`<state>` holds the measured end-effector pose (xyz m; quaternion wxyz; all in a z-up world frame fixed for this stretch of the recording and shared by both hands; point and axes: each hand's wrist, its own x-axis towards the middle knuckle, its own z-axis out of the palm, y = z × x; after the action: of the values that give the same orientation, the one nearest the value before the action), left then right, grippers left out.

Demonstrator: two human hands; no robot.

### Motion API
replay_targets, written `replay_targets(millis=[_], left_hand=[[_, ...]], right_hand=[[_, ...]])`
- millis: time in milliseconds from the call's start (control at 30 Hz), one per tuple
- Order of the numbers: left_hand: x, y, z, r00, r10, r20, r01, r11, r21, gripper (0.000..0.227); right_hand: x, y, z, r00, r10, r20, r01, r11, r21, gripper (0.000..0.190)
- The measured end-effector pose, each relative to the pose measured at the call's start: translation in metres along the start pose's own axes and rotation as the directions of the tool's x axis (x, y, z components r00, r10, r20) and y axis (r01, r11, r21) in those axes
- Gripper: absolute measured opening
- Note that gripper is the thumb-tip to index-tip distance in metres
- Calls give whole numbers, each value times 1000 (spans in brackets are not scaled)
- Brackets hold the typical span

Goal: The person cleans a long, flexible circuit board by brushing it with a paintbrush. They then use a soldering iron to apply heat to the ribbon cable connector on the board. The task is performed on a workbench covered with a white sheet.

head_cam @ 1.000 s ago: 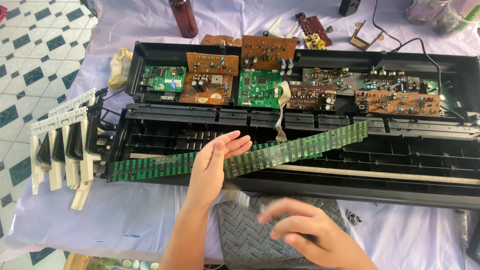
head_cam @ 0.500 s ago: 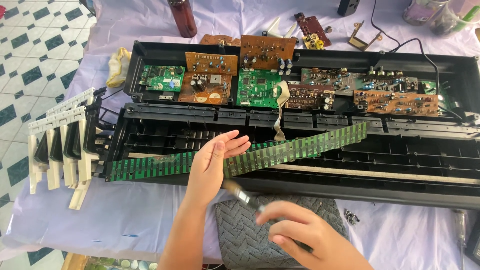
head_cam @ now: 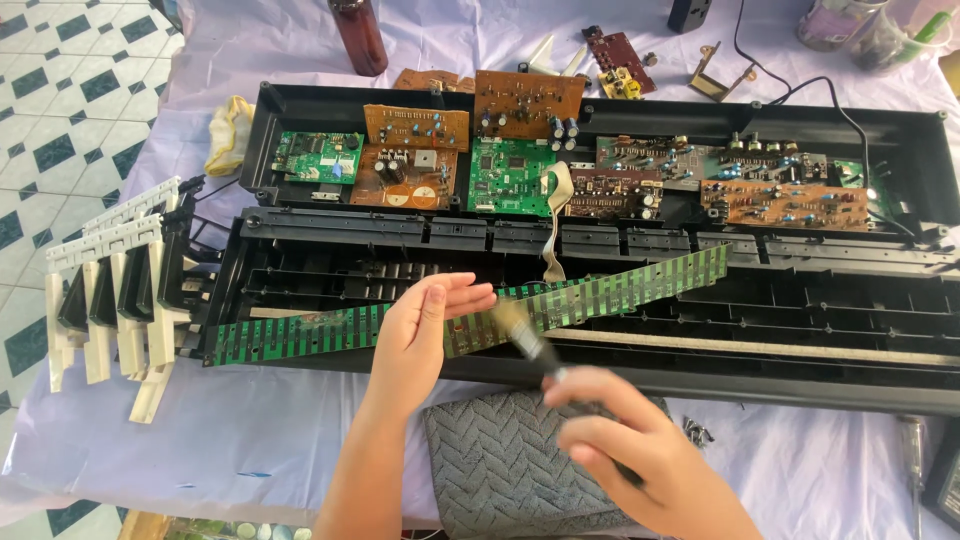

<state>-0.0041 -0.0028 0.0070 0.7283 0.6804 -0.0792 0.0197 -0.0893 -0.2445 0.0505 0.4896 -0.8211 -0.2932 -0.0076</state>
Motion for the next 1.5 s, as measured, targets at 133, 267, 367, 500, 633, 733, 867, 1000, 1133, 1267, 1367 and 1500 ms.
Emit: replay_targets(millis=[133,267,367,500,633,733,867,1000,1133,1267,1367,1500], left_hand=[[-2,2,1,1000,7,-18,-5,993,117,36],[-3,2,0,996,2,-85,18,972,233,33],[-5,1,1,995,-8,-102,35,961,274,33],[-2,2,-2,993,-39,-115,73,947,313,37],[-1,0,0,990,-42,-138,81,954,287,35],[-2,-1,0,983,-70,-169,114,958,262,34],[-1,-3,-1,983,-82,-167,128,948,293,35],[0,1,0,985,-47,-164,98,944,315,34],[1,-1,0,978,-79,-191,134,946,295,34],[1,0,0,979,-89,-186,142,945,295,34],[1,-1,0,981,-83,-174,133,946,295,34],[0,1,1,979,-91,-182,140,949,281,33]], right_hand=[[7,0,-4,994,-55,95,62,996,-68,5],[7,-3,-3,998,1,69,-4,1000,31,12],[6,-3,-5,994,14,112,-19,999,41,7],[11,-3,4,993,-116,-6,114,983,-143,8],[5,3,-2,990,-109,92,118,989,-94,6],[-1,3,-1,998,-49,28,50,999,-2,7],[2,4,-6,999,-34,22,34,999,7,7],[4,9,2,990,-120,-76,112,989,-99,2],[5,8,-4,994,-104,41,101,993,55,4],[8,13,-6,992,-109,-62,111,993,28,11],[0,23,-9,991,-109,-76,119,984,135,13],[2,34,-10,984,20,-177,10,986,166,21]])
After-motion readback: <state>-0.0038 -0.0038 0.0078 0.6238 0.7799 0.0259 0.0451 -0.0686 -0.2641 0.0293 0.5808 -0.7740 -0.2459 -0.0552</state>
